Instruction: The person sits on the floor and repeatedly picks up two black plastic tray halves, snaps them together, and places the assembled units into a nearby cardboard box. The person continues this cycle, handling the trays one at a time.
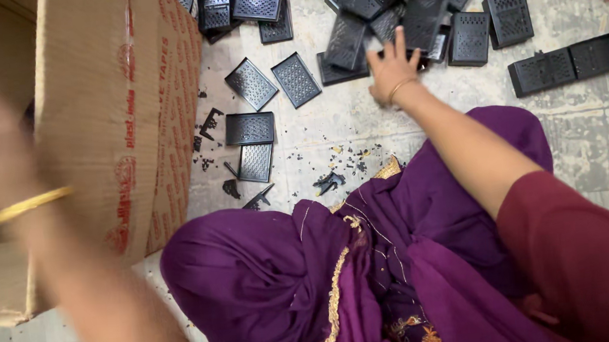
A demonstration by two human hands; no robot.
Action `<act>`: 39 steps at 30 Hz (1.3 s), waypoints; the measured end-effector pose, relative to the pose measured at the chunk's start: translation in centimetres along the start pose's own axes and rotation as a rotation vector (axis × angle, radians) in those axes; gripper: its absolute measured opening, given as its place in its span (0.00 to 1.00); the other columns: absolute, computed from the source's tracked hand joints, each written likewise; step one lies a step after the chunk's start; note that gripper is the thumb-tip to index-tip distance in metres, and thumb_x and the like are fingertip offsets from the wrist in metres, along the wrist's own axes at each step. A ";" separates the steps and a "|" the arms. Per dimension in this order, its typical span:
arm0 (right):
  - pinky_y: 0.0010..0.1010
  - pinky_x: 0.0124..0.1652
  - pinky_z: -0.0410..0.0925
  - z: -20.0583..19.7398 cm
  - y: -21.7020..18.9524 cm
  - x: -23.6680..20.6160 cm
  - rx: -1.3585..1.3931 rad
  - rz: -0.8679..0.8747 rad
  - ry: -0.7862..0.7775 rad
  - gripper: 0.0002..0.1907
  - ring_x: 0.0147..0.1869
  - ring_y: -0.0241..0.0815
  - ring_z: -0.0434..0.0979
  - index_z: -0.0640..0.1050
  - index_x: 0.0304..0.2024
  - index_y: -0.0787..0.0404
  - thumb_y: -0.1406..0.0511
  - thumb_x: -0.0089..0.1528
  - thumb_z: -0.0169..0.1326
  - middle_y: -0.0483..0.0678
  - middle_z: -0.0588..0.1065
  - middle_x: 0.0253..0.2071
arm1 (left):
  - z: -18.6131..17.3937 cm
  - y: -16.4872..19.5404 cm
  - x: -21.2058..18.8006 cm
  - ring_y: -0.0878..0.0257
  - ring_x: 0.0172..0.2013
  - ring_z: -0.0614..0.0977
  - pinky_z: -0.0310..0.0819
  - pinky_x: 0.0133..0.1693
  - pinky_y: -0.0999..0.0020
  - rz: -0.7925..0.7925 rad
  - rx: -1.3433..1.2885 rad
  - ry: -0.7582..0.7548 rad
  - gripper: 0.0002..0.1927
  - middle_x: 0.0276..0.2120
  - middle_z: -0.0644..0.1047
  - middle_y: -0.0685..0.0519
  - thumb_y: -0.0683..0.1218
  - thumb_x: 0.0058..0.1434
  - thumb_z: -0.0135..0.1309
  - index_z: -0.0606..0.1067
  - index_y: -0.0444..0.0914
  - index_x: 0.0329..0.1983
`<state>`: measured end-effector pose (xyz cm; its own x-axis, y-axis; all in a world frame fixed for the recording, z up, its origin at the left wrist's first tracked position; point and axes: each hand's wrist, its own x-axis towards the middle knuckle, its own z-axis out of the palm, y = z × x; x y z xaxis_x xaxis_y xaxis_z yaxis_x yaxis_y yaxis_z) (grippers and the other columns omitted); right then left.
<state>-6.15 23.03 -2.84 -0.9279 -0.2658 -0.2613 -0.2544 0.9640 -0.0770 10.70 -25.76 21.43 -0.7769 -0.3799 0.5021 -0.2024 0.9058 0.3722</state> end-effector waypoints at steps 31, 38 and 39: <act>0.55 0.56 0.59 2.7 -1.6 -9.1 0.153 0.027 0.127 0.16 0.56 0.52 0.71 0.77 0.39 0.55 0.52 0.59 0.62 0.48 0.78 0.42 | 26.2 9.6 -15.4 0.44 0.44 0.77 0.77 0.38 0.51 0.133 0.208 -0.313 0.09 0.47 0.72 0.44 0.39 0.64 0.50 0.73 0.38 0.48; 0.42 0.43 0.69 2.2 1.2 -7.4 0.788 -0.105 0.545 0.10 0.42 0.50 0.73 0.74 0.40 0.63 0.65 0.58 0.58 0.56 0.72 0.39 | 20.7 12.7 -13.9 0.52 0.51 0.78 0.78 0.55 0.58 -0.019 -0.532 -0.107 0.21 0.50 0.72 0.47 0.34 0.66 0.54 0.77 0.46 0.60; 0.40 0.42 0.69 1.8 1.5 -7.1 1.013 -0.056 0.454 0.08 0.40 0.45 0.73 0.74 0.40 0.61 0.66 0.61 0.56 0.51 0.73 0.38 | 20.4 13.6 -14.7 0.53 0.51 0.77 0.78 0.51 0.57 -0.325 -0.875 -0.127 0.19 0.52 0.72 0.48 0.36 0.67 0.51 0.75 0.45 0.58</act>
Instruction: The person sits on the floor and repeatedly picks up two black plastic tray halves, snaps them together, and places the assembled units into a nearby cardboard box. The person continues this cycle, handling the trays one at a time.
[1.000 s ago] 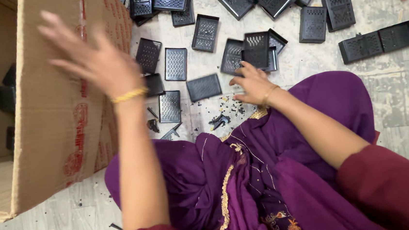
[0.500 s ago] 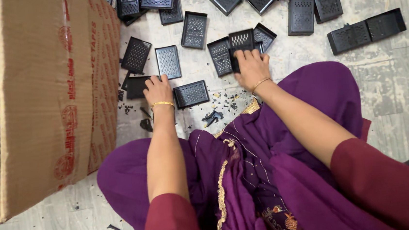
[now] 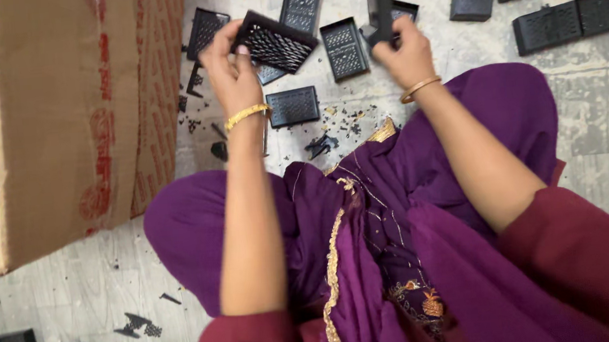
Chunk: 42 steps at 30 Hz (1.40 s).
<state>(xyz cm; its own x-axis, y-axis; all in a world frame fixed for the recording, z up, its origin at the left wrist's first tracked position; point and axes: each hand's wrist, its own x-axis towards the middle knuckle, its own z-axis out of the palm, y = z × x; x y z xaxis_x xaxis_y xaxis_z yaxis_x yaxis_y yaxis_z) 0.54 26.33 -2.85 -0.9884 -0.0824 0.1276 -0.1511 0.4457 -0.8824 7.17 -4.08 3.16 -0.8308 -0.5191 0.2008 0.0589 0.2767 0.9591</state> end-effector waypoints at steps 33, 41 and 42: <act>0.28 0.58 0.70 0.9 -6.3 -3.8 0.439 0.055 -0.467 0.40 0.59 0.36 0.75 0.64 0.73 0.57 0.65 0.62 0.67 0.50 0.73 0.58 | 5.8 -2.7 -5.5 0.59 0.58 0.77 0.78 0.56 0.63 -0.625 -1.038 -0.582 0.42 0.66 0.68 0.51 0.37 0.61 0.63 0.58 0.38 0.76; 0.31 0.57 0.71 0.5 -8.5 -4.0 0.190 -0.065 -0.445 0.40 0.59 0.39 0.76 0.69 0.72 0.56 0.60 0.59 0.69 0.49 0.73 0.56 | 5.9 -3.5 -5.5 0.65 0.48 0.77 0.77 0.46 0.68 -0.578 -0.936 -0.557 0.41 0.62 0.70 0.53 0.36 0.62 0.63 0.60 0.40 0.77; 0.31 0.54 0.71 0.3 -8.8 -3.9 0.101 -0.022 -0.464 0.40 0.55 0.39 0.77 0.70 0.71 0.55 0.58 0.58 0.69 0.49 0.74 0.52 | 5.8 -3.4 -5.5 0.65 0.50 0.78 0.79 0.48 0.67 -0.570 -0.922 -0.518 0.41 0.61 0.71 0.53 0.37 0.61 0.63 0.59 0.43 0.76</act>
<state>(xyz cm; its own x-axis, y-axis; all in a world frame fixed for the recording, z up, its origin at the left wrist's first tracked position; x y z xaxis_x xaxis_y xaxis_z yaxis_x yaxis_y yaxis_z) 5.76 22.41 4.29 -0.8701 -0.4904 -0.0487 -0.1468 0.3523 -0.9243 8.30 2.48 -2.38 -0.9775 0.0664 -0.2002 -0.1911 -0.6799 0.7079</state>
